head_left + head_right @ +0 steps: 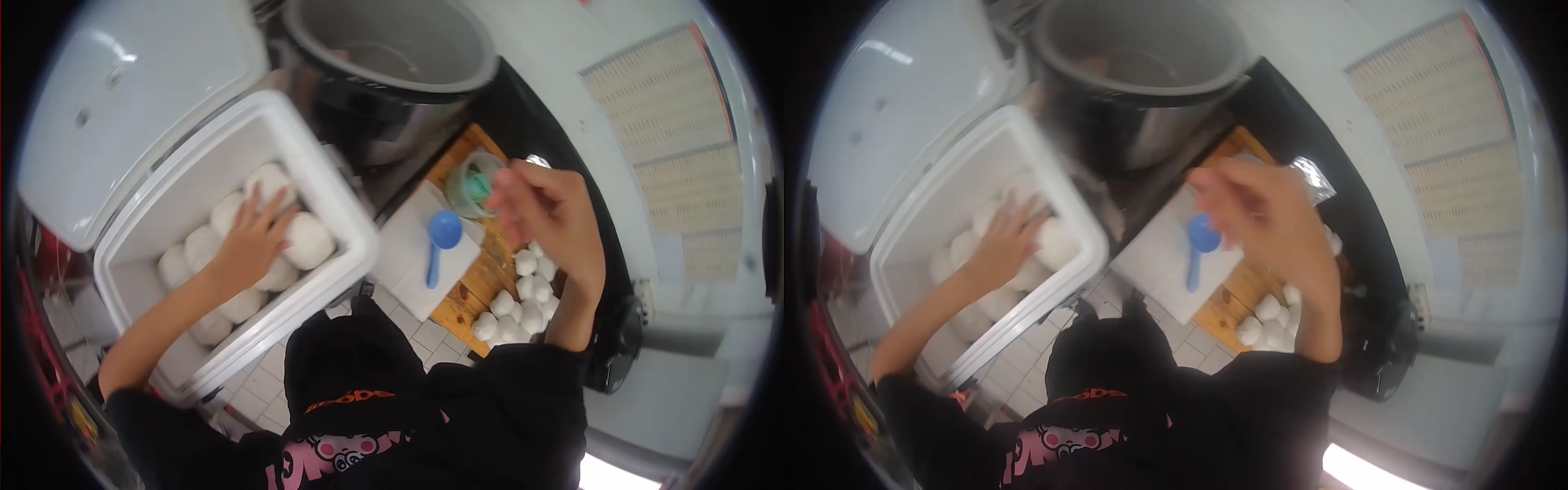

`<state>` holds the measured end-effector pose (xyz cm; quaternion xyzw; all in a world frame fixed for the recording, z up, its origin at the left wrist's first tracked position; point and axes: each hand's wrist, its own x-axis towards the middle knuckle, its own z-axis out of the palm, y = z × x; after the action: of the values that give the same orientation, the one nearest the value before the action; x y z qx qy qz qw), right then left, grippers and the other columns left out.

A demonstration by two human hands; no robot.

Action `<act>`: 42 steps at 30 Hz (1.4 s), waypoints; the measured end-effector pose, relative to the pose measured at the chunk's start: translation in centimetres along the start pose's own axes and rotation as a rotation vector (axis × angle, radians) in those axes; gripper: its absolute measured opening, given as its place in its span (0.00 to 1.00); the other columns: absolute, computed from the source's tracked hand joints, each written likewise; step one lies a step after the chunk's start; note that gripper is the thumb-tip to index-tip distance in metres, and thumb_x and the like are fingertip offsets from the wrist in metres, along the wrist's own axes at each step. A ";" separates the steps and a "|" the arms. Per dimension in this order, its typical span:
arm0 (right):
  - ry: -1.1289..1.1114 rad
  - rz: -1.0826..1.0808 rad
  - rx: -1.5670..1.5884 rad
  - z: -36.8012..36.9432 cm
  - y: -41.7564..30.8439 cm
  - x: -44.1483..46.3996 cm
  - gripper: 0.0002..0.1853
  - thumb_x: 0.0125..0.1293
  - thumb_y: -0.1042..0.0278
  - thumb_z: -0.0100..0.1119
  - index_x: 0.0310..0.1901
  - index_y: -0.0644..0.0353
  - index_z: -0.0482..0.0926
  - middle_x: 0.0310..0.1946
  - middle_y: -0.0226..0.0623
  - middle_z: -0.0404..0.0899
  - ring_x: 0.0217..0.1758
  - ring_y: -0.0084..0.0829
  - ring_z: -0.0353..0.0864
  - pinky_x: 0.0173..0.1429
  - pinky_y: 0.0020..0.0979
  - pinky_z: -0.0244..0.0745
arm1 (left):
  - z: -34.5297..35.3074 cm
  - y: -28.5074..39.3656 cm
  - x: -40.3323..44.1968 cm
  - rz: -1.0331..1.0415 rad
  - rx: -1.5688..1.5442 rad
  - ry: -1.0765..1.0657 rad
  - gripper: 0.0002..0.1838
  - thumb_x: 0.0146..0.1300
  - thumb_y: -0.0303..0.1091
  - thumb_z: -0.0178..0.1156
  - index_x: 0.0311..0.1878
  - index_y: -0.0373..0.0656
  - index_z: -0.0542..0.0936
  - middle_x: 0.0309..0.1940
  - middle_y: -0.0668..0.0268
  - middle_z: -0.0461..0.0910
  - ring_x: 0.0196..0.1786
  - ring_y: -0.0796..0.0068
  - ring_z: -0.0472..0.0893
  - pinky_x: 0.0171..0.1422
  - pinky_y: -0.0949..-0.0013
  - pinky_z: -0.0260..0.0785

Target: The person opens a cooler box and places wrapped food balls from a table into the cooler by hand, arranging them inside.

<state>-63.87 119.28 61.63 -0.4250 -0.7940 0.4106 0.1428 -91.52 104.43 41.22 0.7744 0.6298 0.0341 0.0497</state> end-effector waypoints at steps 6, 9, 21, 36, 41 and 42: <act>0.217 0.819 -0.318 -10.5 39.5 -6.4 0.15 0.62 0.63 0.53 0.26 0.69 0.75 0.19 0.43 0.77 0.21 0.33 0.80 0.22 0.30 0.74 | -12.5 7.3 -2.1 -0.384 -0.337 -0.011 0.12 0.59 0.25 0.50 0.47 0.35 0.73 0.40 0.53 0.74 0.44 0.57 0.74 0.51 0.61 0.64; 0.470 0.554 -0.836 -8.5 55.2 -6.8 0.18 0.50 0.65 0.63 0.37 0.71 0.74 0.36 0.55 0.74 0.42 0.51 0.74 0.47 0.44 0.71 | -13.3 13.3 -2.8 -0.615 -0.492 0.255 0.08 0.61 0.23 0.46 0.37 0.36 0.76 0.28 0.56 0.77 0.33 0.60 0.78 0.39 0.68 0.67; 0.524 0.432 -0.658 -5.5 54.9 7.3 0.36 0.48 0.59 0.66 0.60 0.50 0.63 0.54 0.54 0.64 0.56 0.49 0.65 0.56 0.46 0.64 | -3.0 25.1 11.5 -0.585 -1.060 0.102 0.13 0.68 0.32 0.44 0.36 0.36 0.77 0.21 0.63 0.79 0.27 0.75 0.79 0.36 0.74 0.69; -0.376 0.355 1.755 -7.4 47.9 -10.5 0.31 0.65 0.39 0.33 0.58 0.55 0.62 0.47 0.45 0.73 0.40 0.39 0.78 0.29 0.38 0.77 | 9.8 35.8 29.6 -0.272 -1.793 -0.174 0.17 0.70 0.39 0.43 0.52 0.35 0.70 0.46 0.62 0.75 0.51 0.76 0.74 0.52 0.72 0.68; -0.335 0.712 1.441 -7.2 43.3 -11.1 0.33 0.67 0.37 0.32 0.59 0.60 0.62 0.46 0.45 0.73 0.38 0.36 0.78 0.32 0.34 0.79 | 13.1 37.1 31.1 -0.240 -1.997 -0.550 0.21 0.70 0.46 0.42 0.53 0.39 0.70 0.46 0.65 0.73 0.49 0.77 0.72 0.51 0.73 0.67; -0.185 0.638 1.296 -6.2 43.1 -11.5 0.31 0.68 0.40 0.33 0.56 0.63 0.63 0.37 0.45 0.74 0.33 0.35 0.79 0.29 0.33 0.78 | 14.7 37.4 30.8 -0.324 -2.018 -0.451 0.22 0.69 0.48 0.42 0.54 0.40 0.69 0.46 0.66 0.72 0.49 0.77 0.72 0.51 0.73 0.66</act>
<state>-29.37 126.45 33.56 -0.4296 -0.2374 0.8542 0.1715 -47.18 126.48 30.82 0.2680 0.3812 0.3917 0.7933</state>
